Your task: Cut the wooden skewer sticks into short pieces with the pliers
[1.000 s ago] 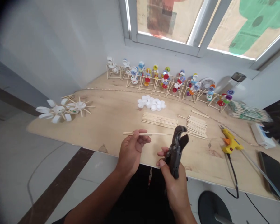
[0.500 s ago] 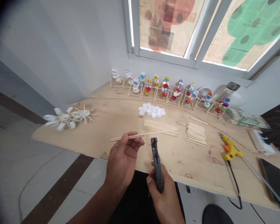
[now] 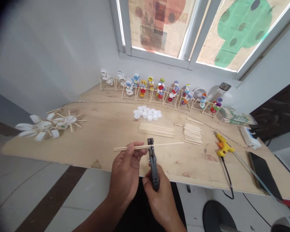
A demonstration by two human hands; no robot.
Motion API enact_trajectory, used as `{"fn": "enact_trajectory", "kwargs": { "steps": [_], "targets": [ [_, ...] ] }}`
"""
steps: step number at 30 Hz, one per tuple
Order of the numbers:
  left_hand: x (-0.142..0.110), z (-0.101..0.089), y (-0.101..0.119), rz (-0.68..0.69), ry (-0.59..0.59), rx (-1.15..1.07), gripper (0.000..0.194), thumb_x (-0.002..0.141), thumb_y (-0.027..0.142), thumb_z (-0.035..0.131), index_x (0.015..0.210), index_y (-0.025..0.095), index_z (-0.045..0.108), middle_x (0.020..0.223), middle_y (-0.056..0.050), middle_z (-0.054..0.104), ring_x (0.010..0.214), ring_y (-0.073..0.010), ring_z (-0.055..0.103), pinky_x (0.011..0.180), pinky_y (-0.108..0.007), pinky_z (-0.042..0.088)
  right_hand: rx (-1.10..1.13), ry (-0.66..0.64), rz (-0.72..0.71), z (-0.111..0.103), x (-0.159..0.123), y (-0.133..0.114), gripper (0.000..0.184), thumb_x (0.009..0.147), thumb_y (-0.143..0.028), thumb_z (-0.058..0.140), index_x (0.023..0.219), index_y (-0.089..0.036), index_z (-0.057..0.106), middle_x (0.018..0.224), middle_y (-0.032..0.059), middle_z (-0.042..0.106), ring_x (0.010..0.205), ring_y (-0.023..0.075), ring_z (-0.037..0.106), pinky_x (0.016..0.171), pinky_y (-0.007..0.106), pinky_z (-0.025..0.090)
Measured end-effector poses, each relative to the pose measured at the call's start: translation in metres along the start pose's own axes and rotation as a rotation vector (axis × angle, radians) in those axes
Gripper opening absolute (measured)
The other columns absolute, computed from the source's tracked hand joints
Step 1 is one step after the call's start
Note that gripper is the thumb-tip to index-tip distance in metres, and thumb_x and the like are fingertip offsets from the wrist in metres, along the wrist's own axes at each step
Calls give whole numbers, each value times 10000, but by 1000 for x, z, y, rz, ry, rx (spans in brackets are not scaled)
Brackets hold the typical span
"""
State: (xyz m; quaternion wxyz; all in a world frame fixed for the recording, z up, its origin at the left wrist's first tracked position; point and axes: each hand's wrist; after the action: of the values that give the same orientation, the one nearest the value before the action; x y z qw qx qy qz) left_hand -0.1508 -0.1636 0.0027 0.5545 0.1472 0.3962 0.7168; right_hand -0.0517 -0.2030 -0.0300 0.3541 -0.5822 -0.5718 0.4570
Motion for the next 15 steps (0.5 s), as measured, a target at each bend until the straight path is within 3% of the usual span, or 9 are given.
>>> {"fn": "enact_trajectory", "kwargs": {
  "steps": [9, 15],
  "targets": [
    [3, -1, -8, -31, -18, 33, 250, 768, 384, 557, 784, 153, 649, 642, -11, 606, 671, -108, 548, 663, -223, 427, 60, -7, 47, 0, 6, -2, 357, 809, -357, 491, 1114, -173, 516, 1015, 74, 603, 829, 195, 599, 567, 239, 479],
    [6, -1, -9, -49, -10, 43, 258, 758, 392, 563, 791, 151, 649, 637, -11, 607, 669, -115, 559, 680, -239, 434, 75, 11, 44, 2, 9, 2, 348, 809, -365, 498, 1087, -158, 537, 894, 56, 606, 754, 178, 593, 603, 256, 484]
  ]
}}
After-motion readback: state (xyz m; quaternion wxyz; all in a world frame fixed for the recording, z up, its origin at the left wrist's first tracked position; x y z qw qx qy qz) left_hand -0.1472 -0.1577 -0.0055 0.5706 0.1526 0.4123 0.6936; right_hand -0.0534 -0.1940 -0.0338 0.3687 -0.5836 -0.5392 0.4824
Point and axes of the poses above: each hand's wrist, its own x-axis towards the middle knuckle, its own z-axis out of the palm, y = z × x
